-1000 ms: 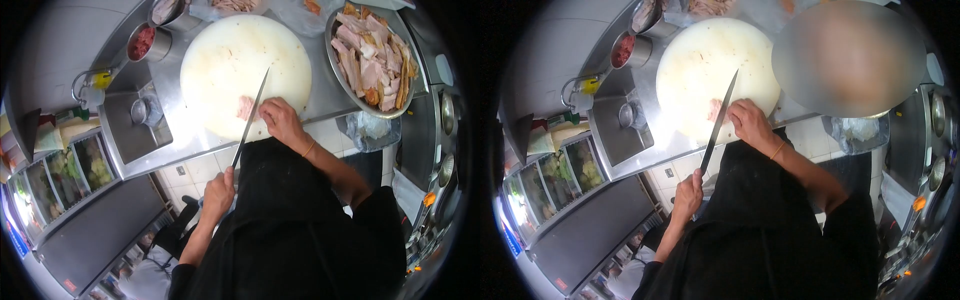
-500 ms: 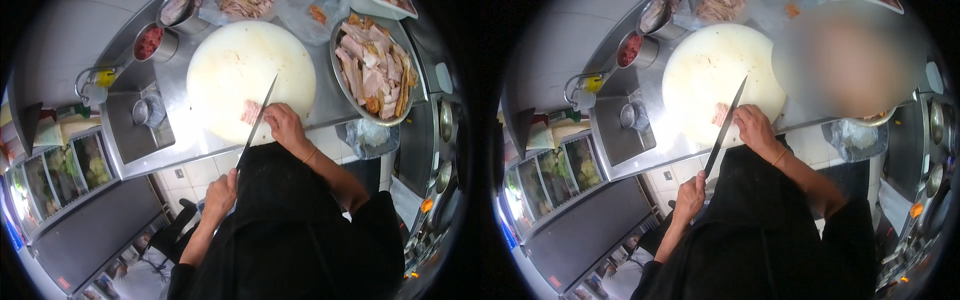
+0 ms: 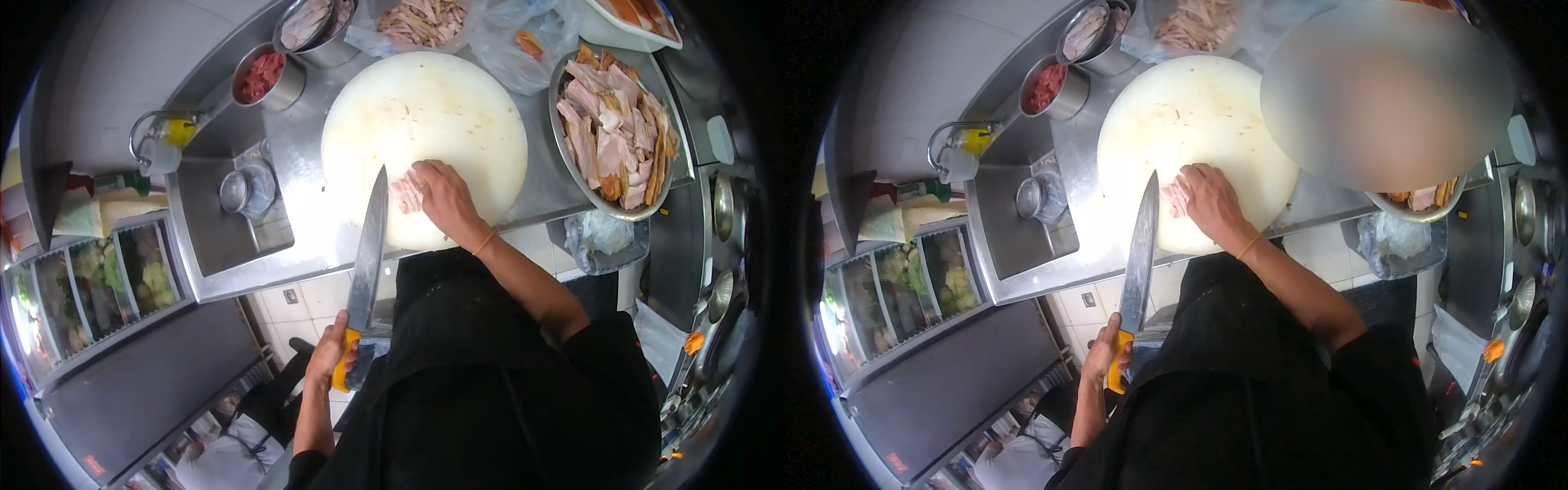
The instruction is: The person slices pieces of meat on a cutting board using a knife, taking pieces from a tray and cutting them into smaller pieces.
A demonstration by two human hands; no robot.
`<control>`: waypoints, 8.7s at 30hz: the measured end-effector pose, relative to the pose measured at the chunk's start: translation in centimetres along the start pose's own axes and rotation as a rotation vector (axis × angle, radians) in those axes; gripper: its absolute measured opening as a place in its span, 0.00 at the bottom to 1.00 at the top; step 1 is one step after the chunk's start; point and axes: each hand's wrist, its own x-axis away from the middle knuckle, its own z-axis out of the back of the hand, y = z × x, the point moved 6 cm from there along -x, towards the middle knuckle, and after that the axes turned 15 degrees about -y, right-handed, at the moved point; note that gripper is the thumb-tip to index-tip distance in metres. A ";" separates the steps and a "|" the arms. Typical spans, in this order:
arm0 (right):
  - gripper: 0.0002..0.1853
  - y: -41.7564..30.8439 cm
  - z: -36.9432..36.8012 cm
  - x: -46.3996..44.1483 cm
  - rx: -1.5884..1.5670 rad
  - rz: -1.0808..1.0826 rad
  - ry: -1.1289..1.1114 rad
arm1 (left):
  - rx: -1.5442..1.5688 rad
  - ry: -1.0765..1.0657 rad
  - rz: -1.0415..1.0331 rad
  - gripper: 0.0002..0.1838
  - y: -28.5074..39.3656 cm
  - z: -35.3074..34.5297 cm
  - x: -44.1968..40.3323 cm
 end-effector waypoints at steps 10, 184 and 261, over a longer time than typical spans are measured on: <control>0.18 -0.6 -0.2 0.2 -0.186 -0.050 -0.023 | -0.032 -0.186 -0.044 0.39 2.6 -2.5 -3.3; 0.09 1.4 4.4 5.5 -0.019 0.159 -0.097 | -0.685 0.388 -0.252 0.31 7.6 -11.8 1.8; 0.14 4.6 17.0 -17.6 0.086 0.182 0.438 | -0.099 -0.004 -0.391 0.40 18.1 -6.9 -4.2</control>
